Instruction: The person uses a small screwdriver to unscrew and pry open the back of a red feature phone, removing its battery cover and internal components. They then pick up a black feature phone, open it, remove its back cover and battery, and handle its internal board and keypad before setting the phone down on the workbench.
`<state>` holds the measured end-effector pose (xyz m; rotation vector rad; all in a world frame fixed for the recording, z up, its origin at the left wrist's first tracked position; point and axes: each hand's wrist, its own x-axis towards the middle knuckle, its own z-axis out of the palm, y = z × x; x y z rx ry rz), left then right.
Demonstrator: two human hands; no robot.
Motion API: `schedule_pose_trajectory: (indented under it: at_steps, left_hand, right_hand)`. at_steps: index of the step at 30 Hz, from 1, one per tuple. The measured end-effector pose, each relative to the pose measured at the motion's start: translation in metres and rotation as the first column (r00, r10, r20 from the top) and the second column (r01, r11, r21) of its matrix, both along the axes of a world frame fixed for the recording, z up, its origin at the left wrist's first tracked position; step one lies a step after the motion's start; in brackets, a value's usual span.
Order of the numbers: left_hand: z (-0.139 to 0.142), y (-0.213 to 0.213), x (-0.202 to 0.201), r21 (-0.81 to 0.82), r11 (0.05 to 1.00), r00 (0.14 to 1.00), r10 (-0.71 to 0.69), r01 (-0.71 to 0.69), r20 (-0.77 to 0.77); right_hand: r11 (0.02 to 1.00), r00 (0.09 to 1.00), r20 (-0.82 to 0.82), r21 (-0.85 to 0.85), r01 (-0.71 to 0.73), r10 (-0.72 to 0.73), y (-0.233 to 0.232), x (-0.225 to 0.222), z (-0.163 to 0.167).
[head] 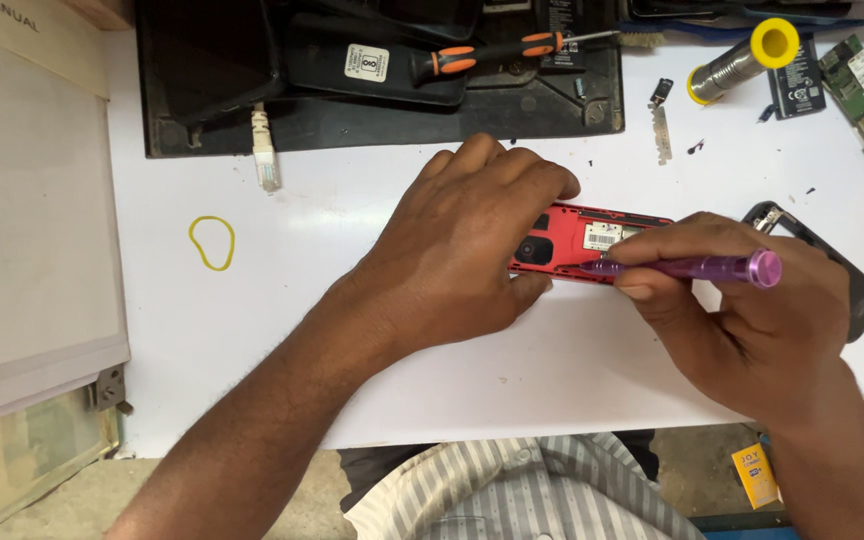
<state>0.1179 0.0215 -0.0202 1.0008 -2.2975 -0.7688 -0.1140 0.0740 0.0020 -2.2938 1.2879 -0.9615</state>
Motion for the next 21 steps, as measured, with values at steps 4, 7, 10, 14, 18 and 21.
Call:
schedule_pose_trajectory:
  at_steps: [4,7,10,14,18,21]
  left_hand:
    - [0.000,-0.001,0.000,0.022,1.000,1.000,0.005,-0.006,0.017]
    - [0.000,-0.001,-0.001,0.005,1.000,1.000,0.001,-0.001,0.004]
    - [0.000,-0.001,0.000,0.016,1.000,1.000,0.007,-0.007,0.012]
    - [0.000,0.000,0.000,0.007,1.000,1.000,0.007,-0.007,0.007]
    - [0.000,0.000,-0.001,0.008,1.000,1.000,0.002,-0.002,0.004]
    - [0.001,0.001,0.000,0.021,1.000,1.000,0.001,-0.001,0.007]
  right_hand:
    - [0.999,1.000,0.001,0.045,0.020,-0.020,-0.001,0.005,0.003]
    - [0.999,0.999,0.036,0.039,-0.003,0.002,-0.002,0.008,0.004]
    - [0.998,1.000,0.015,0.060,0.017,-0.018,-0.003,0.008,0.005]
    - [0.996,1.000,-0.024,0.085,-0.011,0.013,-0.007,0.007,0.007]
    - [0.992,0.997,-0.029,0.107,-0.072,0.075,-0.012,0.010,0.015]
    - [0.982,0.991,-0.032,0.148,-0.121,0.127,-0.017,0.012,0.023]
